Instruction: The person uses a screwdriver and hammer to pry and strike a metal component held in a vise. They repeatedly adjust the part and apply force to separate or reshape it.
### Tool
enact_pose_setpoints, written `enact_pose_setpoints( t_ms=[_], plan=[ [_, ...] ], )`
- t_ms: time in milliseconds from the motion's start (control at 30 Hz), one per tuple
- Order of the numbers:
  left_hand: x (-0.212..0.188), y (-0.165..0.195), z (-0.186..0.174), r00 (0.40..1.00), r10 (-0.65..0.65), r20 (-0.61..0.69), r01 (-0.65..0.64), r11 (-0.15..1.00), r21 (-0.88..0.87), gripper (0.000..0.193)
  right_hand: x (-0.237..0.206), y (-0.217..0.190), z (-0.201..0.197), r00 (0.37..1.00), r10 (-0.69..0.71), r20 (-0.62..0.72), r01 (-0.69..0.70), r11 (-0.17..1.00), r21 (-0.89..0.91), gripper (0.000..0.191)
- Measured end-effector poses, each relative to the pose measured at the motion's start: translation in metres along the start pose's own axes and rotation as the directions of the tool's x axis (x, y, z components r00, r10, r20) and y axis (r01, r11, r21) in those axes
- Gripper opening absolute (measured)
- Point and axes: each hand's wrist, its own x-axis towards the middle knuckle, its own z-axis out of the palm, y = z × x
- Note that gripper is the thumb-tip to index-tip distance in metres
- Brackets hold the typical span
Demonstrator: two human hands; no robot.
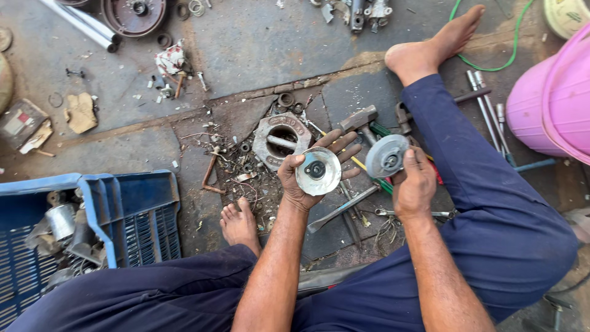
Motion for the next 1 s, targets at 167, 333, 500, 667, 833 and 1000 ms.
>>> enact_pose_setpoints(
  t_ms=[167, 333, 500, 667, 833, 1000],
  plan=[
    [0.000, 0.009, -0.022, 0.997, 0.054, 0.046, -0.052, 0.998, -0.037, 0.087, 0.020, 0.030, -0.029, 0.989, -0.123, -0.078, 0.087, 0.929, -0.361, 0.024],
    [-0.003, 0.015, -0.036, 0.989, 0.142, 0.034, -0.139, 0.986, -0.094, 0.059, 0.028, 0.048, -0.039, 0.993, -0.109, -0.051, -0.010, 0.353, -0.936, 0.027],
    [0.000, 0.021, -0.030, 0.990, 0.132, -0.042, -0.137, 0.976, -0.171, 0.048, 0.023, 0.060, -0.029, 0.974, 0.213, -0.072, -0.077, 0.015, -0.997, 0.031],
    [-0.002, 0.026, -0.006, 0.990, 0.126, -0.061, -0.135, 0.970, -0.200, 0.056, 0.016, 0.056, -0.017, 0.909, 0.372, -0.190, -0.090, -0.271, -0.958, 0.034],
    [0.002, 0.035, 0.014, 0.992, 0.105, -0.067, -0.115, 0.980, -0.161, 0.054, 0.016, 0.043, -0.011, 0.899, 0.380, -0.219, -0.091, -0.327, -0.941, 0.032],
    [0.007, 0.042, 0.016, 0.993, 0.119, -0.017, -0.120, 0.984, -0.135, 0.047, 0.014, 0.032, -0.012, 0.889, 0.402, -0.220, -0.042, -0.406, -0.913, 0.030]
  ],
)
